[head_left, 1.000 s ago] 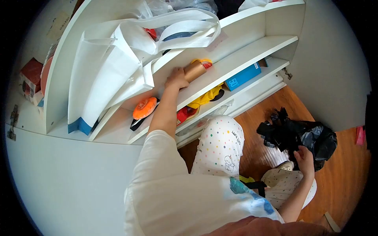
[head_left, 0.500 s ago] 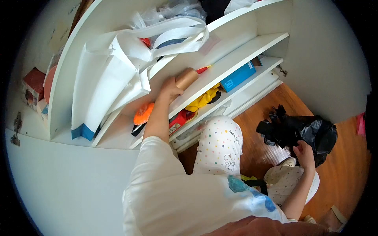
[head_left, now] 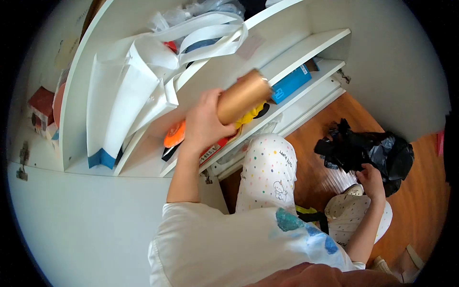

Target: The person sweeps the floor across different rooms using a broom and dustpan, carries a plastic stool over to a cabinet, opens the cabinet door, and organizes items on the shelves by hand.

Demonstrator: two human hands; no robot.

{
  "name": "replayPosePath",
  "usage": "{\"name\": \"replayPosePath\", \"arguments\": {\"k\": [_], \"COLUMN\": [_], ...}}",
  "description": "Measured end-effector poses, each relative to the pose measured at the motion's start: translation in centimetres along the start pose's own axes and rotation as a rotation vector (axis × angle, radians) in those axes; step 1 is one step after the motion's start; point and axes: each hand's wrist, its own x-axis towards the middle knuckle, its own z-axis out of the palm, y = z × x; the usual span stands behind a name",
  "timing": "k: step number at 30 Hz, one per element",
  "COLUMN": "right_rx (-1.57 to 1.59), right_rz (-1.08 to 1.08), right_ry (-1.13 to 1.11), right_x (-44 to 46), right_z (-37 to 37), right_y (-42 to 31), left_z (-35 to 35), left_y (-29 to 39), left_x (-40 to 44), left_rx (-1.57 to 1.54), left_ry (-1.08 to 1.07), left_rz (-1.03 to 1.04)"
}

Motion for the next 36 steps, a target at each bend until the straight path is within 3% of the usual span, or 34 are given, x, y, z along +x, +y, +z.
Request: {"name": "replayPosePath", "arguments": {"k": [6,10,12,14,15,16,18,20,22,24,26,29,36], "right_rx": [0.013,0.052,-0.052,-0.025,0.010,-0.027,-0.012,0.074,0.090,0.099,0.093,0.096,0.078], "right_rz": [-0.022,-0.034,-0.083,-0.116,-0.070,-0.080,0.021,0.072,0.080,0.082,0.028,-0.013,-0.023], "right_ry": [-0.049,-0.071,-0.014,0.049,0.046,0.046,0.005,0.053,0.073,0.097,0.112,0.125,0.123], "right_x": [0.0,0.2,-0.2,0.1,-0.3,-0.4,-0.9,-1.3,-1.6,-1.9,-2.0,-2.0,-2.1], "right_z": [1.0,1.1,0.7,0.9,0.2,-0.5,-1.6,-1.8,-2.3,-2.6,-2.8,-2.7,-2.9], "right_y": [-0.1,0.4,0.0,2.0,0.6,0.2,-0.7,-0.6,-0.3,-0.6,-0.7,-0.3,-1.0], "left_z": [5.5,15.2,19.7,26.5,25.1,26.6,28.3,32.0,36.4,36.7,37.1,35.0,37.2], "left_y": [7.8,13.2,15.4,16.9,18.0,18.0,17.9,16.7,14.7,14.3,13.8,13.8,13.0], "left_x": [-0.6,-1.7,-2.8,-5.5,-5.9,-6.2,-7.7,-9.6,-10.6,-9.5,-7.7,-3.8,2.7], "left_rx": [-0.800,-1.022,-1.172,-1.449,-1.415,-1.628,-1.584,-1.452,-1.281,-1.328,-1.392,-1.502,-1.700], "left_ry": [-0.293,-0.580,-0.888,-1.025,-1.081,-1.329,-1.346,-1.286,-1.266,-1.276,-1.266,-1.210,-1.072], "left_rz": [0.248,0.175,-0.108,-0.461,-0.819,-0.879,-1.151,-1.230,-1.129,-1.269,-1.201,-1.435,-1.405]}}
